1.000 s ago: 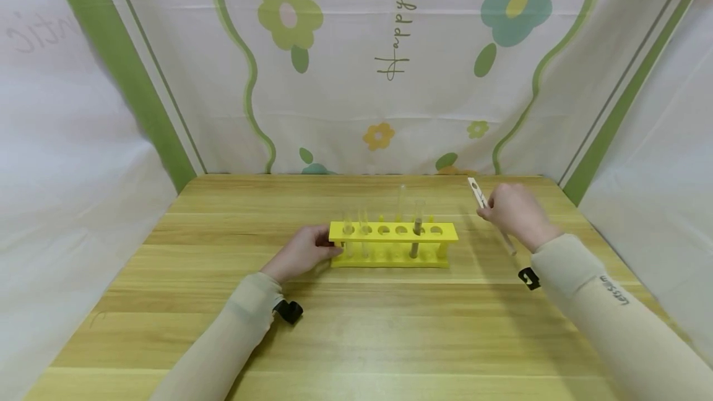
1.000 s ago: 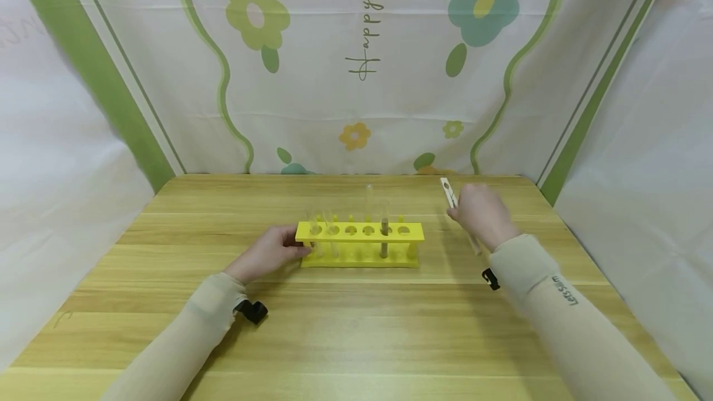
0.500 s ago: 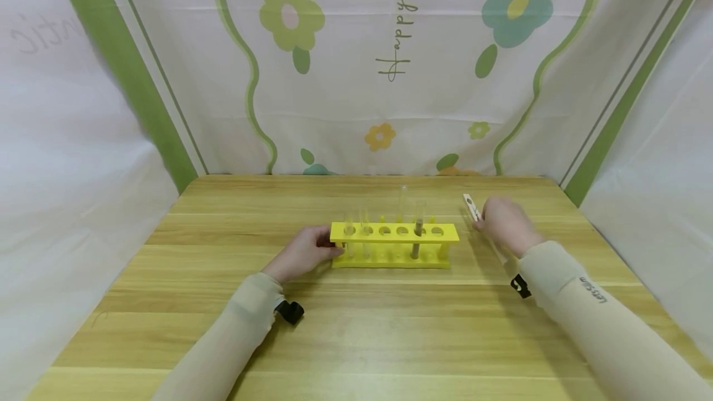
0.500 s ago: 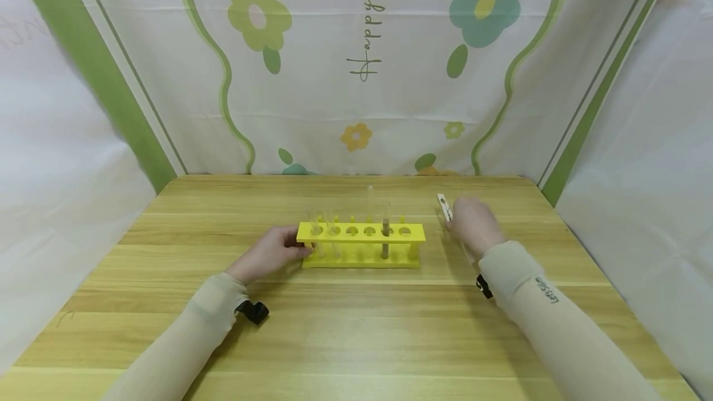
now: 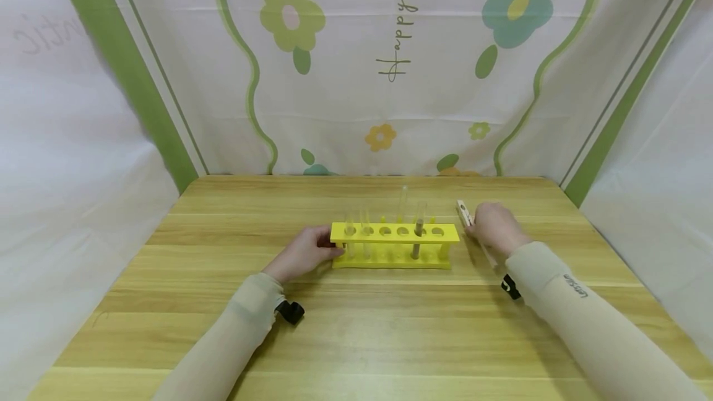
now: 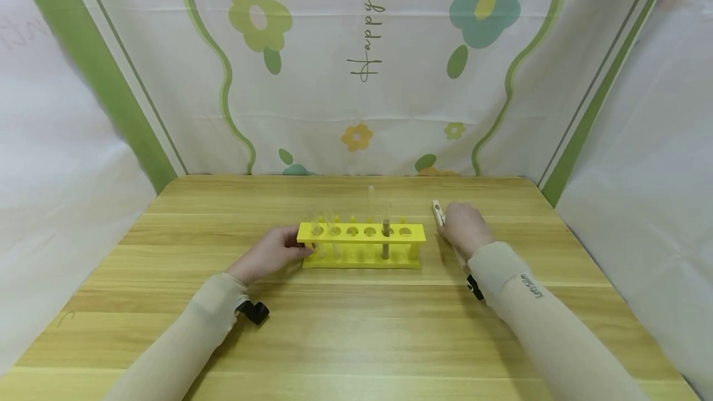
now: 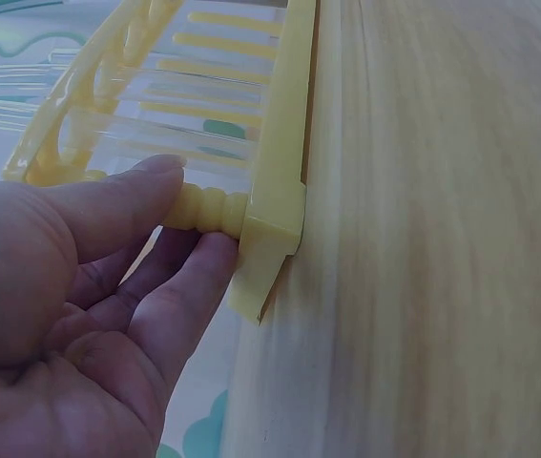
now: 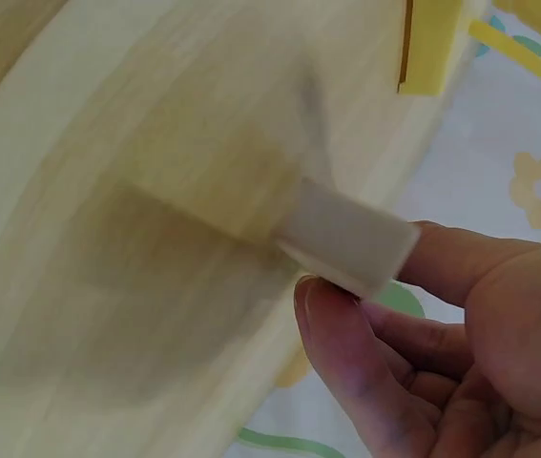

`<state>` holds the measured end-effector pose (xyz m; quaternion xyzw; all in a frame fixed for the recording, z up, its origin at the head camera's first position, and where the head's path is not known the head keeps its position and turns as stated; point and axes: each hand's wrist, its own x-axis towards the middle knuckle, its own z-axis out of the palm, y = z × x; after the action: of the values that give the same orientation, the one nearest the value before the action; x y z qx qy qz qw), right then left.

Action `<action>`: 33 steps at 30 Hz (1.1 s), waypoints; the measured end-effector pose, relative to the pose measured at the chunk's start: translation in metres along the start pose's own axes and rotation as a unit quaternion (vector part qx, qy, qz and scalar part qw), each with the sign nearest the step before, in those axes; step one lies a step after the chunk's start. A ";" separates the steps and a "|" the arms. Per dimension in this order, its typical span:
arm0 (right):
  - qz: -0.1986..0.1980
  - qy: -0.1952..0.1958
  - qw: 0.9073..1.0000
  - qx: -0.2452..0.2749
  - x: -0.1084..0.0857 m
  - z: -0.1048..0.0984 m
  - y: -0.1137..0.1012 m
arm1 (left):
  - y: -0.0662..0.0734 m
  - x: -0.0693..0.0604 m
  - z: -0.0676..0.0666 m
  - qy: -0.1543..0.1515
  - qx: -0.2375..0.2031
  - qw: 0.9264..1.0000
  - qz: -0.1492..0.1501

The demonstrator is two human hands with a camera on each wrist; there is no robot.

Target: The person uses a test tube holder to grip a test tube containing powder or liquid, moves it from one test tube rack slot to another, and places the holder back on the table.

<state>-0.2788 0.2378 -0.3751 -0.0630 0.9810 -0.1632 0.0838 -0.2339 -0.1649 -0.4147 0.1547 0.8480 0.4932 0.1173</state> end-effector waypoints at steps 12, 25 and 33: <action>0.004 0.000 1.000 0.006 0.009 0.011 -0.007 | 0.001 0.000 0.000 0.001 0.008 1.000 0.002; 0.003 -0.012 1.000 -0.008 0.016 0.013 -0.008 | 0.001 0.000 -0.001 -0.003 0.007 1.000 0.003; 0.002 -0.025 1.000 -0.012 0.018 0.013 -0.008 | 0.000 0.000 -0.001 -0.007 -0.004 1.000 0.005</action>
<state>-0.2937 0.2238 -0.3871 -0.0662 0.9806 -0.1500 0.1078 -0.2340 -0.1658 -0.4141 0.1620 0.8442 0.4965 0.1209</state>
